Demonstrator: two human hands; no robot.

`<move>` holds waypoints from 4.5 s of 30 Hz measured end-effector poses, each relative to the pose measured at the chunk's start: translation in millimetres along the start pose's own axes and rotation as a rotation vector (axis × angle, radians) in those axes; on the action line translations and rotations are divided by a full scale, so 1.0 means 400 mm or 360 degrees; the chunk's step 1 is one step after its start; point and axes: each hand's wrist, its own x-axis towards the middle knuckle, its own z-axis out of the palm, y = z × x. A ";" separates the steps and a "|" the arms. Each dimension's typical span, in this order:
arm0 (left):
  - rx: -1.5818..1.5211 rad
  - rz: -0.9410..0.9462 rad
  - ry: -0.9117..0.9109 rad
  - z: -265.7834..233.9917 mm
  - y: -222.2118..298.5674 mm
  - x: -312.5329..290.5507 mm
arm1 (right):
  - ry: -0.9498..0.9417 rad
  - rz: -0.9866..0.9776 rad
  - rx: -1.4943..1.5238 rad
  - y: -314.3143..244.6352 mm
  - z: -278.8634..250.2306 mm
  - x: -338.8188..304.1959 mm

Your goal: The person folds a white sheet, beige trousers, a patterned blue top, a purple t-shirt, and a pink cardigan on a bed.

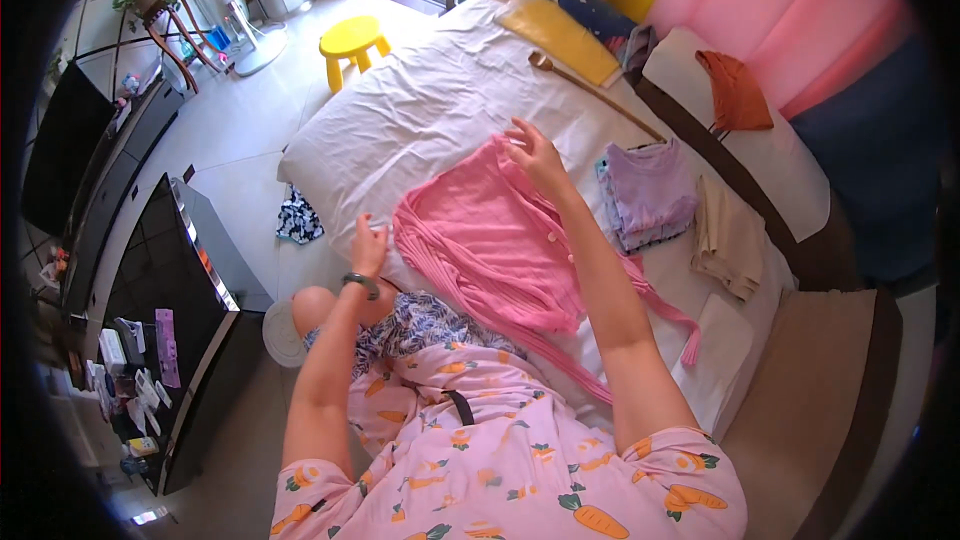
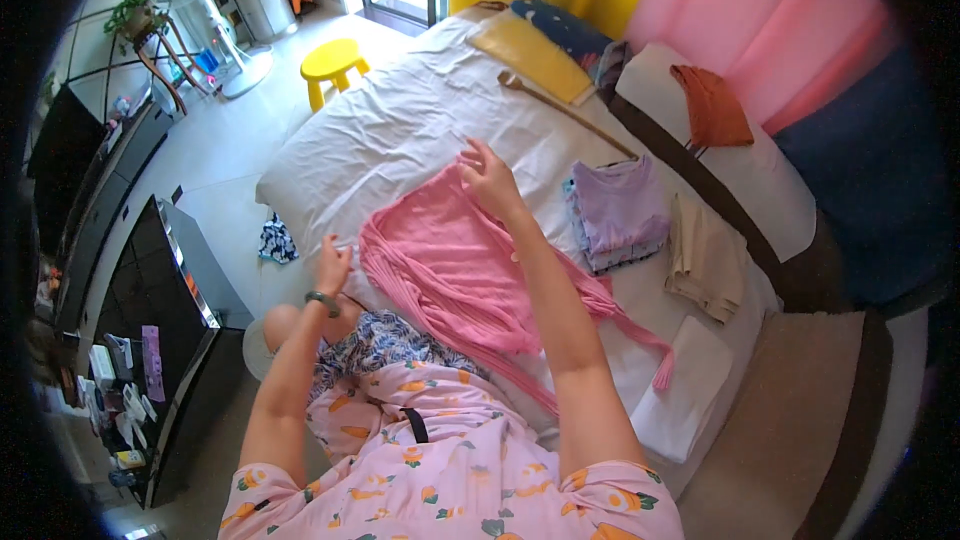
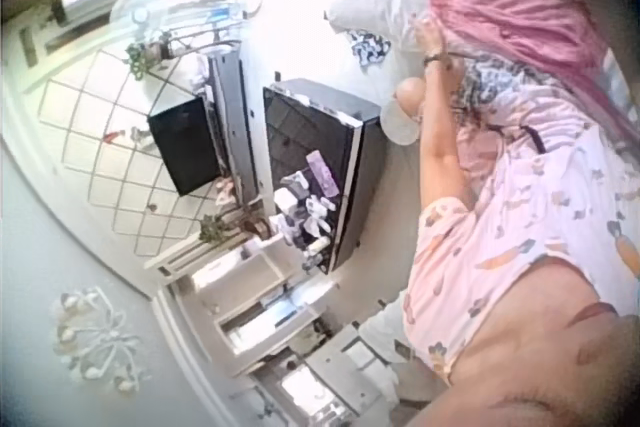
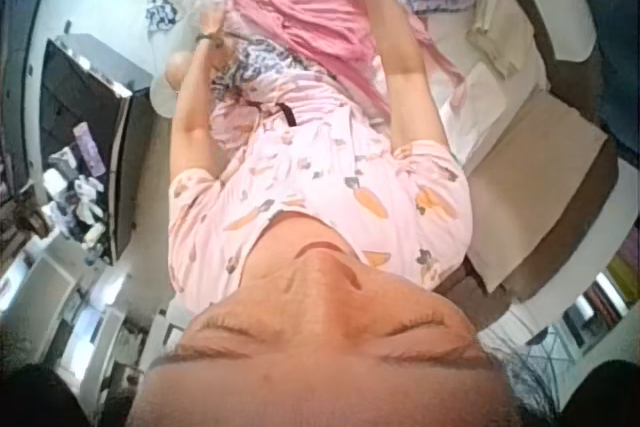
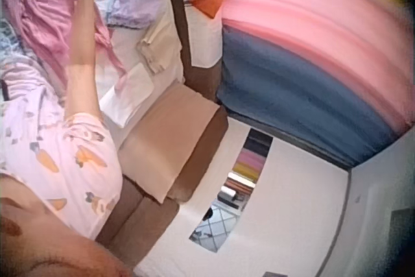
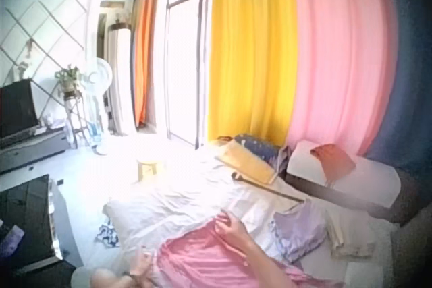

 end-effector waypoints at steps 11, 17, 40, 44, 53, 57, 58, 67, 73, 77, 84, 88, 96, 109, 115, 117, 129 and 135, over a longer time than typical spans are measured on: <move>0.0643 0.1341 -0.0647 0.030 0.143 0.021 | 0.0036 0.0320 -0.1158 0.131 -0.188 -0.653; 0.1089 0.1586 -0.0775 0.069 0.117 0.092 | 0.0141 0.0157 -0.1412 0.139 -0.186 -0.710; 0.0365 0.0185 -0.0260 0.097 -0.046 0.138 | 0.0504 0.1124 -0.0412 0.256 -0.150 -0.728; 0.0052 0.0006 -0.0287 0.072 -0.104 0.144 | 0.0118 0.1084 -0.0246 0.074 -0.103 -0.743; -0.0201 -0.0153 -0.0502 0.046 -0.039 0.131 | -0.0472 0.1556 -0.0288 0.054 -0.054 -0.795; 0.0016 0.0157 -0.0468 0.043 -0.034 0.128 | -0.0421 0.1031 -0.0620 0.085 -0.035 -0.820; 0.0148 0.0246 -0.0382 0.032 -0.044 0.134 | -0.0665 0.0810 -0.0894 0.086 -0.031 -0.827; 0.0653 0.1483 -0.0283 0.072 0.148 0.007 | 0.0333 0.0907 -0.1002 0.112 -0.094 -0.808; 0.0503 0.1527 -0.0967 0.060 0.120 -0.041 | -0.0367 0.0884 -0.0827 0.072 -0.057 -0.813; 0.0717 0.1450 -0.0932 0.060 0.128 -0.034 | -0.0095 0.1058 -0.0650 0.071 -0.096 -0.792; 0.0034 0.0489 -0.0761 0.283 0.262 0.013 | 0.1533 0.0946 -0.0228 0.244 -0.381 -0.753; -0.0517 0.0113 -0.0709 0.455 0.216 0.096 | 0.1381 0.1125 -0.0135 0.219 -0.409 -0.705; -0.1079 -0.0567 -0.1172 0.553 0.315 0.093 | 0.1349 0.0672 -0.0662 0.101 -0.494 -0.701; -0.0974 0.0096 -0.0502 0.443 0.268 0.225 | 0.0934 0.1432 0.0972 0.106 -0.269 -0.753; -0.0725 0.0085 -0.0489 0.448 0.216 0.206 | 0.0770 0.1474 0.0858 0.128 -0.231 -0.754; -0.0674 0.0312 -0.0319 0.443 0.234 0.220 | 0.0568 0.1309 0.0898 0.103 -0.234 -0.746; 0.0578 0.1431 -0.0419 0.504 0.434 0.146 | 0.0824 0.0918 -0.2019 0.145 -0.563 -0.678; 0.0882 0.1325 -0.0762 0.566 0.432 0.191 | 0.1438 0.0605 -0.1611 0.022 -0.674 -0.556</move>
